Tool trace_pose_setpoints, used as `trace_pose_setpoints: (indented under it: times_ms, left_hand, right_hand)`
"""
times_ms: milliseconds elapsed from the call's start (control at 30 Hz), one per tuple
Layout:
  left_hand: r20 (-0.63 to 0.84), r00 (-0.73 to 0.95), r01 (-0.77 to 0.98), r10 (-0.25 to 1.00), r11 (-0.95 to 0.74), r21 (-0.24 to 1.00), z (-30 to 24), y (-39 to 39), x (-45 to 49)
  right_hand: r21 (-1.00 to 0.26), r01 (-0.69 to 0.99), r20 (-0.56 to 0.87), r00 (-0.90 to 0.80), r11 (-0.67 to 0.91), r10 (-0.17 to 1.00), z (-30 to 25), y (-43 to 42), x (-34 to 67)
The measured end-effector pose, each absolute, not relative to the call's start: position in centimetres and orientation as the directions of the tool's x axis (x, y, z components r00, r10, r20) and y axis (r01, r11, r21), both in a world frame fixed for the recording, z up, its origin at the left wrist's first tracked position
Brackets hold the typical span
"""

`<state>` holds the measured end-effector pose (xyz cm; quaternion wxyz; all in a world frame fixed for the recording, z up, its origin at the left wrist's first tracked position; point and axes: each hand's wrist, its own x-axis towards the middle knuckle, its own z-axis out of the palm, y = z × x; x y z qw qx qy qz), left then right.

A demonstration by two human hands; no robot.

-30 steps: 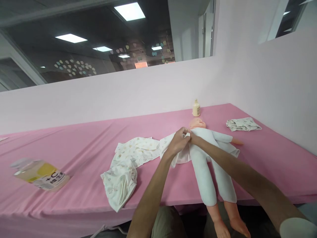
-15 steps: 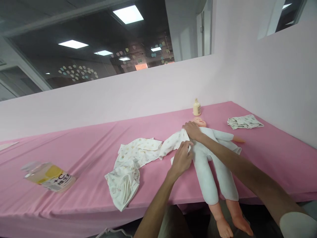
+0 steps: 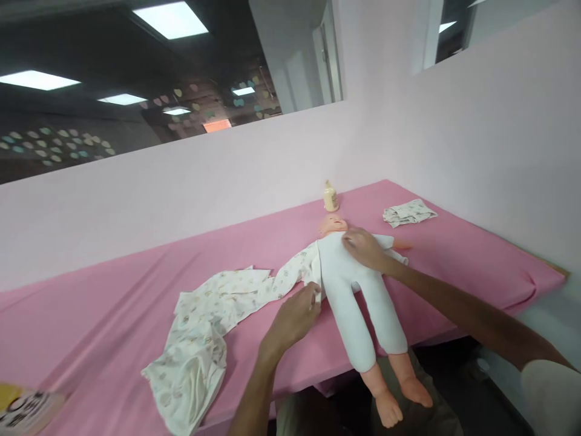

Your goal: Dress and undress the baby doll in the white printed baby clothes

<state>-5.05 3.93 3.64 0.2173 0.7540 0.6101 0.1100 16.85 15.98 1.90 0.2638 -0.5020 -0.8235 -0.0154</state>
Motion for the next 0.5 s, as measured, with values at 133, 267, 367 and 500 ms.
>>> trace_pose_setpoints:
  times_ms: [133,267,367,500]
  left_hand:
    - [0.088,0.183,0.875,0.979,-0.204,0.439,5.4,6.1,-3.4]
    - [0.164,0.397,0.826,0.903,-0.429,0.366,6.2,11.0,2.6]
    - [0.092,0.602,0.777,0.793,-0.609,0.159,6.0,15.1,8.2]
    - [-0.098,0.67,0.741,0.736,-0.671,0.017,4.6,19.3,13.3]
  right_hand:
    - [-0.434,0.895,0.355,0.069,0.099,0.932,-1.0,14.2,25.7]
    - [-0.435,0.896,0.153,-0.022,0.088,0.988,-3.7,13.4,30.2]
    - [-0.442,0.893,0.12,-0.027,0.078,0.992,-4.6,12.9,30.2]
    - [-0.451,0.889,0.129,-0.023,0.08,0.991,-4.5,12.5,29.3]
